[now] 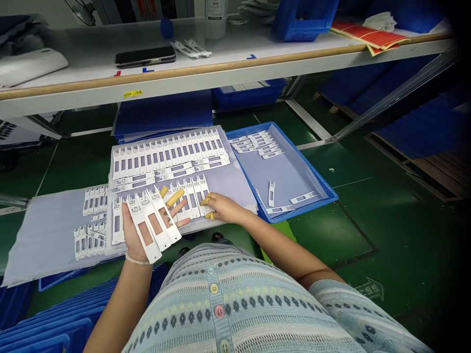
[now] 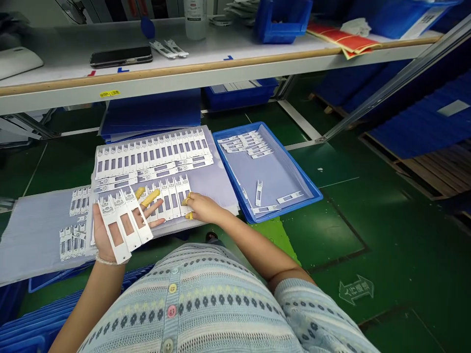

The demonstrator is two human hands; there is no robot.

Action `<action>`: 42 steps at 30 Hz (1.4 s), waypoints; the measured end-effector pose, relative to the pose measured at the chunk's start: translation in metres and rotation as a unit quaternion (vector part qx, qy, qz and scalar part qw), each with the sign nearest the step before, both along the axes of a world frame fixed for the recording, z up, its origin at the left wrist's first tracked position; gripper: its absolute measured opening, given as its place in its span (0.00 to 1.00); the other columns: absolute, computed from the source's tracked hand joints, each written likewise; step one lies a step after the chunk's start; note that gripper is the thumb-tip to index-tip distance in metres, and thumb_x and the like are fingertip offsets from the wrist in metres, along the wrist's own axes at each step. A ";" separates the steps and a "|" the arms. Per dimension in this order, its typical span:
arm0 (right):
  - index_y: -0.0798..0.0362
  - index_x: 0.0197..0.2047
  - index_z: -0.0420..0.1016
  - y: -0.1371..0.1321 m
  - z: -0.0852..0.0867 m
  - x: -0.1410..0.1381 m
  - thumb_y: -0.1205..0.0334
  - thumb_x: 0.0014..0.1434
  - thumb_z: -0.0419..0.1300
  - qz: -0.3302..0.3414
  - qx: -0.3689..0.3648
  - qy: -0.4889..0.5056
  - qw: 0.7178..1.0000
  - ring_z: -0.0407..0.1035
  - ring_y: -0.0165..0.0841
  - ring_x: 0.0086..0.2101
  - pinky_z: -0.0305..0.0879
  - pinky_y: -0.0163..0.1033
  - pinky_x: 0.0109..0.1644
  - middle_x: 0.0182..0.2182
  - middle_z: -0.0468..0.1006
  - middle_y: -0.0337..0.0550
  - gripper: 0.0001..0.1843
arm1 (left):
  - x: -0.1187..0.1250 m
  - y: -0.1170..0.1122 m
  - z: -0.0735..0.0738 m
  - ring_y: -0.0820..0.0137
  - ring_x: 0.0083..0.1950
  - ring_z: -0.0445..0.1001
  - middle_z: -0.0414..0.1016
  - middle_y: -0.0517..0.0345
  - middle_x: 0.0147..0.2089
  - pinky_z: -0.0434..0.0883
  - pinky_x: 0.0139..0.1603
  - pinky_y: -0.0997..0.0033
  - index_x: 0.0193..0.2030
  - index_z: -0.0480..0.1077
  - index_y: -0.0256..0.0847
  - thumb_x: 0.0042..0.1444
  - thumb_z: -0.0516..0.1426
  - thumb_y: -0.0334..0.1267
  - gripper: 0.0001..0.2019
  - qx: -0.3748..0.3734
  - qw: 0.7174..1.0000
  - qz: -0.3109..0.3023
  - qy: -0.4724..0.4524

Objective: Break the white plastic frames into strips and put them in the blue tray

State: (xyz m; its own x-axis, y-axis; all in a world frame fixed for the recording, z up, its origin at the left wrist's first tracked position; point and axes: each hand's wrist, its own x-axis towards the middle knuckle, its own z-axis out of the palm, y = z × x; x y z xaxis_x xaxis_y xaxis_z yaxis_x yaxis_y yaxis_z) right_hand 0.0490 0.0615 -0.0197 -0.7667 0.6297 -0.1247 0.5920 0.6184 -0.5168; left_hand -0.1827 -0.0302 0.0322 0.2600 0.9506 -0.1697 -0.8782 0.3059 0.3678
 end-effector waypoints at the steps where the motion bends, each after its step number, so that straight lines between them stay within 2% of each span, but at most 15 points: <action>1: 0.58 0.54 0.71 0.000 0.000 0.000 0.62 0.56 0.66 0.000 0.000 -0.002 1.000 0.67 0.42 0.46 0.66 0.43 0.48 0.45 0.70 0.52 0.23 | 0.000 0.000 0.000 0.38 0.71 0.38 0.35 0.45 0.74 0.46 0.61 0.23 0.72 0.37 0.52 0.51 0.46 0.70 0.46 0.000 1.000 0.003 0.002; 7: 0.58 0.54 0.70 -0.001 -0.004 0.001 0.62 0.55 0.66 0.004 0.000 0.005 1.000 0.68 0.41 0.45 0.67 0.43 0.48 0.45 0.70 0.52 0.23 | 0.004 -0.001 0.007 0.42 0.72 0.35 0.37 0.48 0.75 0.45 0.63 0.26 0.72 0.36 0.52 0.52 0.44 0.71 0.46 0.002 0.999 0.017 0.028; 11: 0.56 0.55 0.69 -0.003 0.003 0.006 0.60 0.55 0.66 -0.010 0.030 0.049 0.998 0.68 0.41 0.44 0.68 0.45 0.47 0.45 0.69 0.52 0.25 | 0.012 0.002 0.023 0.44 0.72 0.31 0.38 0.51 0.75 0.45 0.63 0.27 0.71 0.37 0.53 0.52 0.42 0.72 0.45 0.009 0.999 0.022 0.045; 13: 0.54 0.55 0.69 -0.009 0.018 0.008 0.57 0.59 0.63 -0.025 0.069 0.137 0.988 0.68 0.40 0.43 0.69 0.46 0.46 0.43 0.69 0.51 0.22 | 0.016 0.004 0.034 0.43 0.72 0.31 0.39 0.52 0.75 0.46 0.63 0.26 0.71 0.37 0.54 0.51 0.41 0.72 0.45 0.020 0.999 0.020 0.045; 15: 0.51 0.56 0.68 -0.019 0.041 0.010 0.55 0.62 0.58 -0.025 0.102 0.252 0.962 0.68 0.37 0.39 0.69 0.44 0.43 0.39 0.70 0.47 0.20 | 0.022 0.005 0.047 0.42 0.72 0.33 0.41 0.52 0.75 0.47 0.62 0.26 0.71 0.38 0.55 0.51 0.40 0.73 0.45 0.029 0.998 0.016 0.046; 17: 0.48 0.58 0.64 -0.032 0.066 0.009 0.53 0.64 0.56 -0.005 0.104 0.344 0.933 0.66 0.33 0.34 0.68 0.40 0.38 0.35 0.70 0.42 0.21 | 0.028 0.005 0.060 0.41 0.72 0.35 0.43 0.51 0.74 0.47 0.63 0.26 0.71 0.39 0.53 0.51 0.39 0.73 0.45 0.033 0.998 0.006 0.049; 20: 0.46 0.65 0.55 -0.050 0.095 0.005 0.52 0.65 0.56 0.038 0.045 0.411 0.910 0.63 0.28 0.28 0.66 0.35 0.33 0.30 0.69 0.36 0.28 | 0.036 0.005 0.077 0.41 0.72 0.36 0.46 0.48 0.73 0.46 0.64 0.28 0.71 0.41 0.50 0.51 0.37 0.73 0.46 0.039 0.998 -0.009 0.046; 23: 0.45 0.69 0.45 -0.061 0.107 0.002 0.50 0.64 0.56 0.078 -0.057 0.428 0.899 0.61 0.26 0.25 0.64 0.31 0.29 0.28 0.69 0.33 0.35 | 0.041 0.005 0.088 0.43 0.73 0.37 0.49 0.47 0.72 0.46 0.65 0.31 0.71 0.42 0.49 0.50 0.34 0.74 0.47 0.043 0.998 -0.015 0.034; 26: 0.45 0.71 0.40 -0.066 0.111 0.000 0.51 0.64 0.57 0.093 -0.134 0.418 0.894 0.61 0.24 0.24 0.63 0.29 0.28 0.29 0.71 0.32 0.40 | 0.044 0.004 0.093 0.44 0.72 0.40 0.52 0.46 0.71 0.47 0.65 0.32 0.72 0.42 0.48 0.50 0.33 0.74 0.48 0.048 0.998 -0.026 0.019; 31: 0.46 0.71 0.38 -0.069 0.112 -0.001 0.54 0.64 0.58 0.090 -0.185 0.412 0.888 0.62 0.23 0.25 0.63 0.30 0.30 0.30 0.71 0.34 0.41 | 0.045 0.001 0.097 0.49 0.71 0.50 0.61 0.44 0.67 0.47 0.66 0.37 0.71 0.42 0.48 0.50 0.34 0.74 0.47 0.097 0.992 -0.076 -0.006; 36: 0.47 0.72 0.33 -0.072 0.114 0.002 0.54 0.65 0.56 0.107 -0.188 0.417 0.883 0.60 0.23 0.25 0.63 0.30 0.30 0.31 0.72 0.35 0.42 | 0.046 -0.003 0.106 0.52 0.70 0.52 0.63 0.43 0.65 0.49 0.67 0.42 0.72 0.41 0.44 0.51 0.31 0.73 0.48 0.120 0.987 -0.100 -0.021; 39: 0.49 0.72 0.29 -0.073 0.113 0.002 0.52 0.66 0.54 0.128 -0.172 0.417 0.883 0.61 0.24 0.25 0.63 0.29 0.30 0.32 0.73 0.37 0.42 | 0.047 -0.005 0.110 0.54 0.70 0.54 0.63 0.44 0.66 0.51 0.66 0.43 0.71 0.41 0.46 0.52 0.31 0.73 0.46 0.118 0.987 -0.109 -0.023; 42: 0.50 0.71 0.31 -0.073 0.109 0.000 0.52 0.67 0.53 0.135 -0.150 0.431 0.880 0.62 0.23 0.25 0.64 0.29 0.29 0.32 0.72 0.36 0.41 | 0.047 -0.006 0.110 0.54 0.69 0.55 0.63 0.44 0.66 0.55 0.65 0.44 0.71 0.42 0.48 0.51 0.31 0.74 0.47 0.112 0.987 -0.111 -0.022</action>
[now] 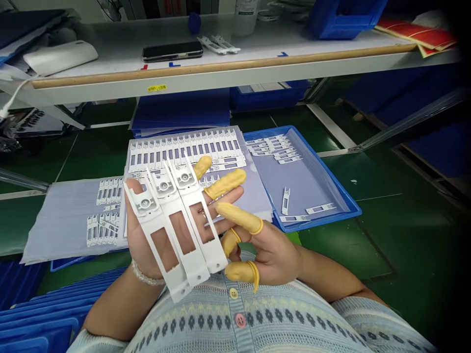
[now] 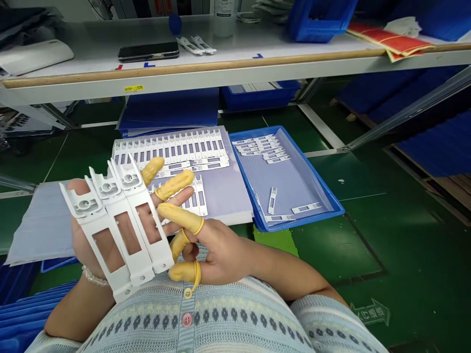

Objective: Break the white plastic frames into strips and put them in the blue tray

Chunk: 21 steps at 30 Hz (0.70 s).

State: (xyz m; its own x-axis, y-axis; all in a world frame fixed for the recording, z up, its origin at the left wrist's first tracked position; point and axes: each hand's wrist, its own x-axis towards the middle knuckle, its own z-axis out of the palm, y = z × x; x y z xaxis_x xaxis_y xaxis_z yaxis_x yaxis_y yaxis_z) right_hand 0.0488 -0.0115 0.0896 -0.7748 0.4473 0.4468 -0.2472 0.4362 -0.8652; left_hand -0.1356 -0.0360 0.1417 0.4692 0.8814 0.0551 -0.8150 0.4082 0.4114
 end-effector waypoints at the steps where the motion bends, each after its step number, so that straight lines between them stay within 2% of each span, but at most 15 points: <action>1: 0.50 0.71 0.32 0.001 -0.001 -0.001 0.52 0.67 0.53 -0.006 0.009 0.006 1.000 0.62 0.23 0.24 0.64 0.28 0.29 0.31 0.72 0.36 0.41 | 0.000 0.000 -0.001 0.54 0.69 0.55 0.63 0.45 0.66 0.55 0.65 0.45 0.71 0.42 0.48 0.50 0.31 0.74 0.47 -0.004 1.000 0.002 0.004; 3: 0.51 0.71 0.34 0.002 -0.002 -0.002 0.50 0.66 0.54 -0.027 0.044 0.012 0.999 0.62 0.23 0.23 0.63 0.28 0.28 0.29 0.71 0.34 0.40 | 0.000 0.000 -0.004 0.54 0.70 0.54 0.63 0.44 0.66 0.54 0.65 0.45 0.71 0.41 0.49 0.51 0.31 0.73 0.46 -0.013 1.000 0.011 0.012; 5: 0.52 0.70 0.43 0.004 0.001 0.000 0.47 0.65 0.53 -0.082 0.112 0.022 0.990 0.61 0.24 0.22 0.62 0.30 0.26 0.27 0.69 0.33 0.37 | 0.000 0.001 -0.007 0.53 0.69 0.55 0.63 0.42 0.65 0.53 0.65 0.45 0.72 0.39 0.47 0.52 0.32 0.73 0.46 -0.018 1.000 0.020 0.015; 9: 0.52 0.59 0.62 0.006 0.015 0.006 0.48 0.66 0.52 -0.197 0.281 0.017 0.939 0.64 0.28 0.25 0.65 0.35 0.29 0.27 0.68 0.37 0.23 | -0.002 0.002 -0.015 0.51 0.68 0.57 0.63 0.36 0.65 0.52 0.65 0.44 0.72 0.39 0.45 0.51 0.34 0.73 0.47 -0.021 1.000 0.021 -0.008; 11: 0.54 0.55 0.65 0.005 0.022 0.007 0.51 0.66 0.53 -0.197 0.350 -0.001 0.916 0.68 0.30 0.30 0.69 0.36 0.34 0.31 0.70 0.41 0.19 | -0.003 0.002 -0.020 0.49 0.67 0.58 0.63 0.37 0.65 0.51 0.66 0.44 0.72 0.40 0.46 0.50 0.37 0.74 0.48 -0.024 1.000 0.007 -0.013; 14: 0.57 0.53 0.67 0.005 0.025 0.004 0.53 0.66 0.53 -0.175 0.422 -0.020 0.889 0.71 0.33 0.38 0.72 0.39 0.39 0.37 0.72 0.47 0.19 | -0.003 0.003 -0.024 0.47 0.68 0.56 0.62 0.41 0.66 0.48 0.67 0.42 0.71 0.41 0.48 0.49 0.38 0.75 0.48 -0.025 1.000 -0.003 -0.011; 18: 0.59 0.52 0.69 0.007 0.023 -0.002 0.55 0.65 0.55 -0.160 0.471 -0.069 0.865 0.71 0.34 0.39 0.72 0.42 0.42 0.41 0.72 0.50 0.18 | 0.001 0.005 -0.024 0.49 0.71 0.50 0.61 0.41 0.67 0.46 0.68 0.41 0.71 0.42 0.44 0.50 0.38 0.74 0.49 -0.030 0.999 0.036 -0.011; 21: 0.58 0.51 0.70 0.010 0.023 -0.004 0.58 0.65 0.55 -0.156 0.483 -0.105 0.855 0.70 0.33 0.37 0.71 0.41 0.41 0.40 0.73 0.48 0.16 | 0.004 0.008 -0.024 0.47 0.71 0.48 0.58 0.42 0.68 0.45 0.68 0.39 0.72 0.42 0.44 0.50 0.39 0.74 0.49 -0.041 0.998 0.049 0.005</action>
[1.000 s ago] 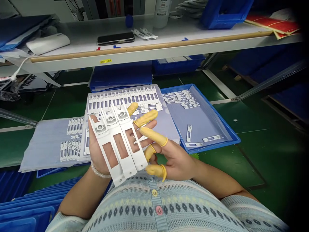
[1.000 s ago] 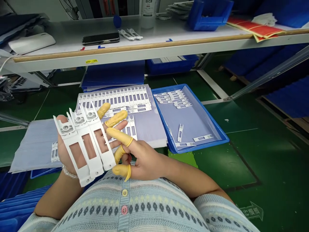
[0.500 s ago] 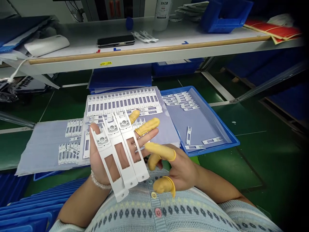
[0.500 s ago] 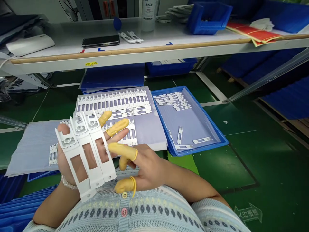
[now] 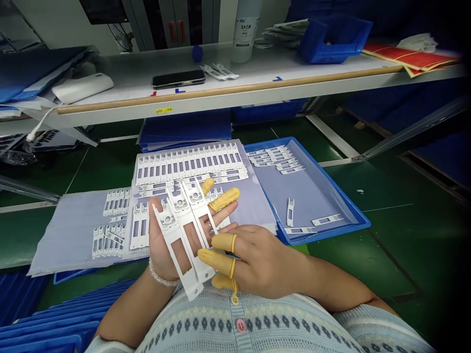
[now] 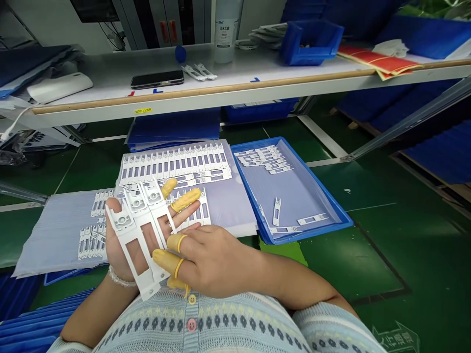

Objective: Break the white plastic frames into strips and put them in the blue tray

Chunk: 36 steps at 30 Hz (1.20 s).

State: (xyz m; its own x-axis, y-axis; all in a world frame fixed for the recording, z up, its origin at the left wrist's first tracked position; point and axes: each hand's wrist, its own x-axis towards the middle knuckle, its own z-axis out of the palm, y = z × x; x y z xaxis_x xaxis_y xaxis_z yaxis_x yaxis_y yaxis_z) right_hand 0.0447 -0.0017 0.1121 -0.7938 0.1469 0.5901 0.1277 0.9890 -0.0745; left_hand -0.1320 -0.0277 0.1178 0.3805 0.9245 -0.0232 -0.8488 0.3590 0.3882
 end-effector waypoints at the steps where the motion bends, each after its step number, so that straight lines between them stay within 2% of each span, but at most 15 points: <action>1: 0.58 0.51 0.70 0.001 0.000 0.000 0.58 0.65 0.55 -0.004 0.003 -0.011 1.000 0.70 0.33 0.36 0.70 0.40 0.39 0.39 0.73 0.48 0.16 | 0.000 0.001 0.000 0.46 0.72 0.46 0.56 0.44 0.69 0.45 0.68 0.38 0.72 0.41 0.45 0.50 0.40 0.73 0.48 -0.004 1.000 0.006 0.005; 6: 0.56 0.55 0.68 0.009 -0.006 -0.005 0.55 0.67 0.52 -0.037 0.009 -0.079 0.996 0.68 0.32 0.34 0.67 0.39 0.35 0.39 0.71 0.47 0.18 | 0.001 0.009 -0.005 0.47 0.73 0.40 0.46 0.52 0.74 0.46 0.68 0.39 0.72 0.38 0.53 0.54 0.43 0.69 0.42 -0.020 0.997 0.064 0.028; 9: 0.56 0.52 0.70 0.013 -0.014 -0.007 0.54 0.67 0.50 -0.041 -0.002 -0.123 0.992 0.68 0.33 0.34 0.66 0.38 0.34 0.40 0.72 0.48 0.17 | 0.002 0.016 -0.014 0.47 0.73 0.41 0.46 0.53 0.73 0.48 0.68 0.39 0.71 0.40 0.55 0.56 0.44 0.67 0.40 -0.030 0.997 0.062 0.027; 12: 0.53 0.53 0.69 0.019 -0.025 -0.005 0.54 0.67 0.52 -0.050 -0.040 -0.178 0.982 0.68 0.33 0.34 0.65 0.38 0.34 0.41 0.73 0.47 0.17 | 0.001 0.024 -0.029 0.46 0.72 0.44 0.48 0.50 0.73 0.50 0.67 0.37 0.71 0.42 0.52 0.55 0.45 0.68 0.41 -0.051 0.997 0.044 0.022; 16: 0.54 0.55 0.68 0.035 -0.050 0.010 0.49 0.65 0.54 -0.110 -0.133 -0.215 0.961 0.69 0.34 0.36 0.65 0.37 0.34 0.45 0.72 0.49 0.22 | -0.003 0.031 -0.056 0.43 0.70 0.49 0.54 0.41 0.70 0.53 0.64 0.32 0.71 0.47 0.44 0.53 0.45 0.69 0.44 -0.103 0.992 0.037 0.057; 20: 0.57 0.57 0.67 0.057 -0.084 0.032 0.53 0.62 0.59 -0.168 -0.220 -0.233 0.932 0.70 0.36 0.39 0.67 0.39 0.36 0.46 0.70 0.52 0.24 | -0.007 0.025 -0.075 0.45 0.70 0.52 0.56 0.41 0.69 0.57 0.61 0.32 0.69 0.50 0.46 0.50 0.45 0.72 0.45 -0.137 0.985 0.040 0.093; 22: 0.56 0.58 0.67 0.065 -0.098 0.041 0.53 0.61 0.60 -0.164 -0.252 -0.238 0.924 0.70 0.37 0.40 0.68 0.39 0.38 0.46 0.70 0.51 0.25 | -0.007 0.018 -0.077 0.46 0.68 0.55 0.56 0.42 0.69 0.62 0.58 0.36 0.69 0.52 0.47 0.48 0.46 0.73 0.46 -0.146 0.984 0.028 0.100; 25: 0.56 0.59 0.67 0.071 -0.112 0.051 0.52 0.61 0.60 -0.179 -0.274 -0.253 0.910 0.70 0.37 0.41 0.68 0.40 0.41 0.46 0.69 0.52 0.26 | -0.007 0.007 -0.074 0.53 0.59 0.67 0.60 0.44 0.67 0.72 0.51 0.49 0.68 0.55 0.48 0.48 0.52 0.69 0.44 -0.150 0.981 0.017 0.118; 27: 0.57 0.58 0.67 0.073 -0.115 0.054 0.53 0.61 0.60 -0.211 -0.270 -0.288 0.894 0.71 0.38 0.40 0.68 0.41 0.41 0.47 0.69 0.53 0.25 | -0.008 0.000 -0.072 0.61 0.50 0.73 0.67 0.47 0.62 0.76 0.44 0.58 0.66 0.57 0.50 0.51 0.59 0.59 0.37 -0.164 0.975 0.018 0.148; 29: 0.58 0.57 0.68 0.074 -0.116 0.055 0.55 0.62 0.59 -0.230 -0.259 -0.326 0.880 0.71 0.39 0.40 0.67 0.41 0.40 0.47 0.69 0.53 0.24 | -0.008 -0.005 -0.070 0.66 0.41 0.74 0.74 0.49 0.51 0.76 0.37 0.64 0.66 0.58 0.50 0.55 0.60 0.45 0.32 -0.194 0.961 0.011 0.196; 32: 0.57 0.58 0.67 0.074 -0.114 0.054 0.57 0.62 0.59 -0.218 -0.249 -0.356 0.874 0.71 0.39 0.41 0.67 0.40 0.40 0.49 0.69 0.53 0.23 | -0.006 -0.009 -0.066 0.68 0.36 0.73 0.76 0.52 0.42 0.75 0.32 0.67 0.66 0.57 0.49 0.58 0.57 0.33 0.29 -0.230 0.939 0.000 0.255; 36: 0.56 0.60 0.66 0.075 -0.111 0.049 0.57 0.63 0.59 -0.206 -0.254 -0.367 0.871 0.71 0.39 0.41 0.67 0.40 0.39 0.50 0.69 0.53 0.24 | -0.005 -0.007 -0.058 0.66 0.38 0.76 0.76 0.49 0.48 0.77 0.33 0.64 0.68 0.54 0.50 0.62 0.52 0.34 0.27 -0.237 0.938 0.014 0.251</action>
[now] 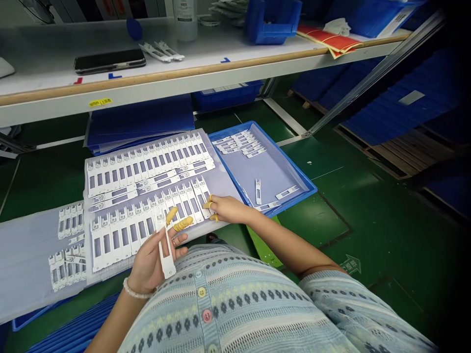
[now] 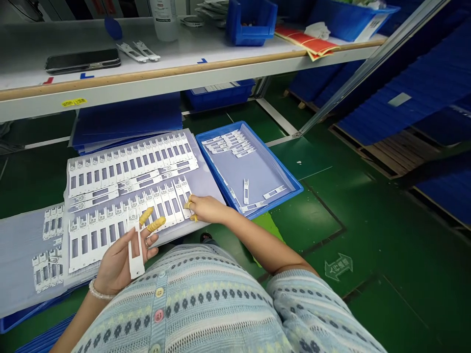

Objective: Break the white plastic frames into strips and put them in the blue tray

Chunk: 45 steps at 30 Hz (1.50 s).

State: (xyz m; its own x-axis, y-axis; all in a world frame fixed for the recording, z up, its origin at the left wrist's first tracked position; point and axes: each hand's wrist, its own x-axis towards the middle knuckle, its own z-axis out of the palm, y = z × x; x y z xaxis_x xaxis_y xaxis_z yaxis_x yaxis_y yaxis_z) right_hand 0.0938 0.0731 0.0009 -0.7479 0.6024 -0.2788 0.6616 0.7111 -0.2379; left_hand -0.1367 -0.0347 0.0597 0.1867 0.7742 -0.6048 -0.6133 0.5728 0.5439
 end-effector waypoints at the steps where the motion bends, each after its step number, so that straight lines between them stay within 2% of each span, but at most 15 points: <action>1: 0.56 0.60 0.66 0.000 0.000 -0.001 0.57 0.62 0.59 0.000 -0.002 0.001 1.000 0.71 0.39 0.41 0.67 0.40 0.39 0.50 0.69 0.53 0.24 | -0.001 0.001 0.002 0.64 0.40 0.77 0.76 0.48 0.49 0.78 0.35 0.63 0.68 0.53 0.49 0.64 0.50 0.36 0.26 -0.004 1.000 0.004 -0.009; 5: 0.57 0.59 0.66 0.002 -0.004 0.001 0.59 0.61 0.61 0.003 -0.015 0.024 1.000 0.70 0.40 0.42 0.67 0.40 0.41 0.49 0.69 0.53 0.25 | -0.006 0.008 0.009 0.57 0.54 0.74 0.72 0.45 0.58 0.78 0.43 0.56 0.70 0.50 0.44 0.65 0.45 0.51 0.29 0.010 0.998 0.018 -0.056; 10: 0.57 0.59 0.67 0.002 -0.016 0.006 0.60 0.59 0.63 -0.005 -0.019 0.067 0.998 0.69 0.39 0.44 0.67 0.41 0.44 0.48 0.69 0.52 0.26 | -0.006 0.014 0.017 0.55 0.63 0.66 0.67 0.50 0.64 0.74 0.51 0.56 0.69 0.53 0.48 0.57 0.46 0.65 0.37 0.087 0.992 0.025 -0.087; 14: 0.59 0.57 0.69 0.000 -0.018 0.006 0.62 0.59 0.62 0.003 0.002 0.071 0.997 0.70 0.40 0.41 0.68 0.42 0.44 0.44 0.72 0.53 0.24 | 0.002 0.018 0.029 0.55 0.67 0.60 0.63 0.52 0.66 0.66 0.60 0.55 0.69 0.51 0.50 0.56 0.44 0.67 0.39 0.130 0.986 0.053 -0.091; 17: 0.58 0.54 0.72 -0.005 -0.006 0.003 0.58 0.60 0.61 -0.005 0.056 0.144 0.988 0.71 0.40 0.40 0.68 0.44 0.43 0.42 0.73 0.53 0.21 | 0.007 0.022 0.039 0.58 0.68 0.58 0.65 0.53 0.66 0.60 0.64 0.56 0.70 0.47 0.51 0.58 0.39 0.67 0.38 0.168 0.978 0.063 -0.101; 19: 0.57 0.50 0.73 -0.013 0.011 0.000 0.58 0.62 0.59 -0.009 0.081 0.276 0.958 0.71 0.37 0.38 0.69 0.42 0.42 0.40 0.75 0.51 0.16 | 0.009 0.024 0.045 0.60 0.69 0.58 0.67 0.54 0.64 0.58 0.65 0.58 0.70 0.47 0.51 0.58 0.36 0.67 0.38 0.197 0.972 0.058 -0.113; 22: 0.54 0.47 0.73 -0.031 0.047 -0.008 0.61 0.65 0.56 -0.002 0.066 0.483 0.873 0.69 0.29 0.31 0.68 0.35 0.35 0.33 0.75 0.42 0.10 | 0.012 0.025 0.052 0.61 0.68 0.59 0.68 0.55 0.63 0.58 0.65 0.59 0.69 0.51 0.49 0.59 0.34 0.66 0.38 0.237 0.961 0.045 -0.135; 25: 0.53 0.48 0.72 -0.048 0.076 -0.020 0.61 0.65 0.56 0.032 0.069 0.553 0.829 0.67 0.27 0.29 0.65 0.33 0.33 0.29 0.73 0.39 0.10 | 0.016 0.026 0.054 0.61 0.67 0.60 0.69 0.55 0.63 0.58 0.66 0.59 0.68 0.54 0.49 0.58 0.33 0.67 0.38 0.253 0.955 0.037 -0.150; 28: 0.54 0.53 0.69 -0.057 0.085 -0.033 0.55 0.67 0.53 0.100 0.111 0.515 0.844 0.66 0.29 0.28 0.63 0.36 0.33 0.27 0.73 0.39 0.16 | 0.021 0.025 0.052 0.58 0.68 0.58 0.69 0.54 0.62 0.55 0.67 0.54 0.67 0.55 0.50 0.56 0.34 0.69 0.39 0.249 0.956 0.022 -0.152; 32: 0.57 0.57 0.66 -0.060 0.075 -0.044 0.50 0.67 0.51 0.151 0.187 0.429 0.870 0.65 0.32 0.30 0.60 0.37 0.35 0.27 0.72 0.40 0.23 | 0.027 0.025 0.048 0.55 0.71 0.51 0.65 0.52 0.65 0.51 0.68 0.51 0.68 0.53 0.51 0.54 0.35 0.71 0.42 0.234 0.963 0.009 -0.132; 38: 0.57 0.50 0.72 -0.059 0.059 -0.046 0.53 0.67 0.52 0.131 0.244 0.379 0.883 0.64 0.32 0.30 0.57 0.38 0.37 0.26 0.72 0.40 0.18 | 0.036 0.031 0.039 0.54 0.69 0.56 0.65 0.49 0.65 0.52 0.68 0.51 0.69 0.51 0.49 0.53 0.37 0.71 0.42 0.235 0.970 0.020 -0.061; 40: 0.57 0.50 0.72 -0.052 0.053 -0.040 0.53 0.67 0.53 0.102 0.230 0.342 0.905 0.66 0.32 0.31 0.57 0.39 0.38 0.27 0.73 0.41 0.18 | 0.039 0.038 0.027 0.55 0.68 0.57 0.64 0.48 0.66 0.52 0.68 0.54 0.68 0.54 0.46 0.54 0.36 0.71 0.43 0.266 0.963 0.027 0.030; 42: 0.58 0.52 0.71 -0.040 0.044 -0.028 0.53 0.65 0.55 0.035 0.189 0.291 0.937 0.68 0.34 0.33 0.58 0.39 0.39 0.30 0.75 0.44 0.19 | 0.039 0.047 0.008 0.58 0.69 0.56 0.58 0.49 0.69 0.51 0.68 0.57 0.67 0.55 0.46 0.56 0.35 0.68 0.40 0.314 0.929 0.001 0.196; 43: 0.58 0.53 0.71 -0.033 0.038 -0.020 0.54 0.64 0.58 -0.009 0.160 0.260 0.952 0.69 0.34 0.35 0.59 0.39 0.41 0.31 0.76 0.45 0.19 | 0.039 0.051 -0.004 0.60 0.70 0.55 0.54 0.51 0.71 0.50 0.69 0.59 0.67 0.55 0.47 0.58 0.36 0.67 0.38 0.335 0.894 -0.039 0.295; 45: 0.59 0.53 0.71 -0.019 0.027 -0.003 0.60 0.62 0.61 -0.092 0.095 0.193 0.972 0.71 0.36 0.38 0.60 0.38 0.43 0.35 0.77 0.48 0.19 | 0.038 0.059 -0.028 0.59 0.72 0.50 0.51 0.48 0.72 0.44 0.70 0.57 0.66 0.58 0.45 0.57 0.49 0.61 0.34 0.355 0.838 -0.114 0.398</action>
State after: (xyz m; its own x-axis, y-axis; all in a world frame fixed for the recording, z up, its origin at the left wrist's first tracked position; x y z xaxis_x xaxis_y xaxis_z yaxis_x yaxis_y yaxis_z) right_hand 0.0908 0.0541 0.0284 -0.6495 0.7491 0.1303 0.6694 0.6446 -0.3694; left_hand -0.0990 0.0243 0.0313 0.1346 0.9908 -0.0105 0.1875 -0.0151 0.9822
